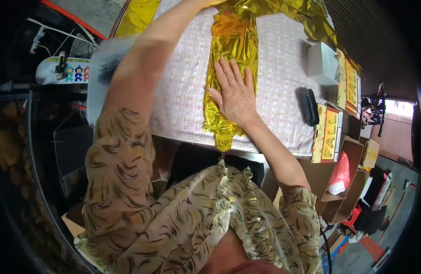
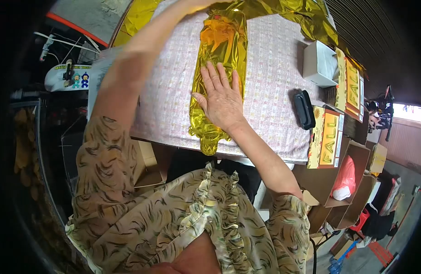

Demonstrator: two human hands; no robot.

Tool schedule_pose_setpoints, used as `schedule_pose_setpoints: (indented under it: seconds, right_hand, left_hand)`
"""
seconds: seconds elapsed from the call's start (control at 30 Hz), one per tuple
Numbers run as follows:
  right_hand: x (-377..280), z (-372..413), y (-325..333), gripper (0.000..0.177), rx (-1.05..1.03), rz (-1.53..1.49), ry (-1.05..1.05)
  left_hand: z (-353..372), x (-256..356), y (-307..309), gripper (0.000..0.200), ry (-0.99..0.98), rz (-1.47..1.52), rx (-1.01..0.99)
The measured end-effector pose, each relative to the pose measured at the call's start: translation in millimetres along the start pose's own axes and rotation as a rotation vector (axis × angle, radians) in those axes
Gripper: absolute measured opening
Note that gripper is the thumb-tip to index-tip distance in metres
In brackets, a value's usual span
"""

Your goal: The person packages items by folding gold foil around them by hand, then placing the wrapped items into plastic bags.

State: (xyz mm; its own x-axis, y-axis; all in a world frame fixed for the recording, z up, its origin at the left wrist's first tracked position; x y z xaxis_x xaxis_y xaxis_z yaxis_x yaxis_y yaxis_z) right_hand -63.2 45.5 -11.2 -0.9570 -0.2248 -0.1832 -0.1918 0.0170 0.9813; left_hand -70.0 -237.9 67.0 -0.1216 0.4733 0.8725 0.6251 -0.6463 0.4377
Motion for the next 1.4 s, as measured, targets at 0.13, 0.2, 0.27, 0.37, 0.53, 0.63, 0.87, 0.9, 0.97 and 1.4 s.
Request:
schedule_pose_setpoints:
  seconds: [0.13, 0.2, 0.27, 0.37, 0.53, 0.63, 0.87, 0.9, 0.97, 1.4]
  right_hand:
    - [0, -1, -1, 0.073, -0.016, -0.015, -0.006]
    - [1, -2, -1, 0.073, -0.022, -0.013, -0.018]
    - [1, -1, 0, 0.073, -0.017, -0.012, -0.013]
    - [1, 0, -1, 0.072, 0.004, 0.013, -0.007]
    - [2, -2, -2, 0.073, -0.004, 0.006, -0.003]
    - [3, 0, -2, 0.073, -0.018, 0.005, -0.008]
    - [2, 1, -1, 0.072, 0.011, 0.001, 0.003]
    - [2, 0, -1, 0.072, 0.017, 0.002, 0.008]
    - [3, 0, -4, 0.072, 0.008, 0.015, 0.005]
    - [5, 0, -1, 0.077, 0.026, -0.048, -0.021]
  left_hand:
    - [37, 47, -8, 0.025, -0.057, -0.209, -0.064]
    - [42, 9, -42, 0.03, -0.092, -0.254, -0.13]
    - [53, -2, -62, 0.028, -0.2, -0.317, -0.156]
    - [66, -25, -38, 0.025, 0.026, -0.32, 0.119]
    - [73, 3, -52, 0.022, -0.233, -0.448, 0.076]
    - [67, 7, -97, 0.022, -0.257, -0.346, -0.134]
    - [57, -11, -109, 0.027, -0.277, -0.524, -0.05]
    - [53, -12, -105, 0.027, -0.246, -0.496, -0.038]
    - [47, -19, -89, 0.03, -0.149, -0.48, -0.057]
    - [46, 1, -116, 0.024, -0.131, -0.347, -0.168]
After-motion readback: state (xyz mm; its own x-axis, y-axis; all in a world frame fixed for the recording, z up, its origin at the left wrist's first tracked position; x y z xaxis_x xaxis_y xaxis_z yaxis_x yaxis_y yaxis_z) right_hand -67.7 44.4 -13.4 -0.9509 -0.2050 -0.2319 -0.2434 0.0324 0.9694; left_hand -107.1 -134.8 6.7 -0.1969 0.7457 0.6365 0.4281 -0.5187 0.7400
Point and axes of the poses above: each hand's wrist, its own z-axis away from the middle knuckle, its own y-axis out of the back of the hand, x = y × z, the point moved 8 cm from there along -z, towards the middle knuckle, and after that the axes turned 6 degrees about -x, right-handed, at the moved point
